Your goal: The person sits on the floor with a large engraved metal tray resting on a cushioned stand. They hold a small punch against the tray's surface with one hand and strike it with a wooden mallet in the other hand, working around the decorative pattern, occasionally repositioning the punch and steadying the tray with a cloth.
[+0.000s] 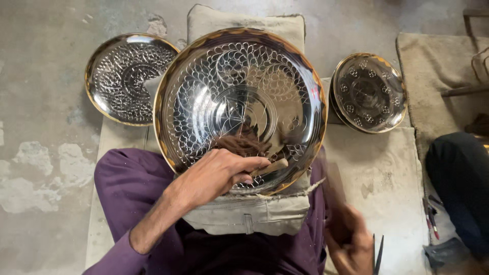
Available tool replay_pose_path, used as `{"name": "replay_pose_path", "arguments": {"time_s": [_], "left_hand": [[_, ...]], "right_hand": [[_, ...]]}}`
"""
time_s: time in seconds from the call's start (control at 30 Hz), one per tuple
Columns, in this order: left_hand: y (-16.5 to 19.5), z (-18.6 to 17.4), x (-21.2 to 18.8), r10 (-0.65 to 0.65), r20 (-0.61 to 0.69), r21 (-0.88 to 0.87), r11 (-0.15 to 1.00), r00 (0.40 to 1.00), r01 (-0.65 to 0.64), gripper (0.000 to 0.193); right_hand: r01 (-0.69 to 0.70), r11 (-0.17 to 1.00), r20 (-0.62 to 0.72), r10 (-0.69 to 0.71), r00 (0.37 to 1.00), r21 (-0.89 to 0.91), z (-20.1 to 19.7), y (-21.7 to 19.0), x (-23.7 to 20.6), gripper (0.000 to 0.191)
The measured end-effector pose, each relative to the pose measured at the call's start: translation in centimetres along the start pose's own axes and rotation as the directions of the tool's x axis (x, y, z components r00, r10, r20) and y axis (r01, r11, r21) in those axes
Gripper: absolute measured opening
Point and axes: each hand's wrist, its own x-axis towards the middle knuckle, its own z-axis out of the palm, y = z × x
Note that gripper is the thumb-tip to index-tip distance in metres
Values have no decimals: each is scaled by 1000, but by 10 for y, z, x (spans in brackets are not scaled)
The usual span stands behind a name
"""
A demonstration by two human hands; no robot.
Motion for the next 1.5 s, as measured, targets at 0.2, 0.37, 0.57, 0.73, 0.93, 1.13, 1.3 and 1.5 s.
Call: {"name": "replay_pose_path", "arguments": {"time_s": [0.2, 0.37, 0.57, 0.73, 0.93, 1.13, 1.3, 1.5], "left_hand": [[3, -5, 1, -239, 198, 56, 971, 951, 233, 50], [3, -6, 4, -208, 227, 101, 977, 951, 189, 49], [3, -8, 4, -221, 226, 131, 972, 949, 196, 52], [2, -7, -6, -62, 10, -80, 995, 998, 62, 56], [-18, 1, 5, -139, 19, -81, 987, 990, 140, 52], [-27, 4, 9, 102, 48, -77, 992, 994, -98, 45], [-25, 3, 14, 19, 162, 11, 1000, 987, -21, 48], [-18, 5, 18, -17, 217, 66, 998, 976, 3, 49]], "right_hand": [[-17, 997, 0, 17, 1000, -76, 11, 18, -18, 60], [-11, 975, 225, 62, 972, -223, 17, 44, -27, 78], [20, 970, 228, 37, 973, -244, 19, 48, -37, 82], [-68, 973, 7, 72, 997, -220, 0, 34, -28, 78], [216, 969, -97, -228, 969, -116, -10, 6, -5, 77], [205, 971, -48, -212, 976, -124, -7, -2, 20, 74], [191, 943, -89, -222, 971, -272, -3, 17, 23, 73], [184, 979, -28, -187, 982, -92, 4, 36, 22, 72]]}}
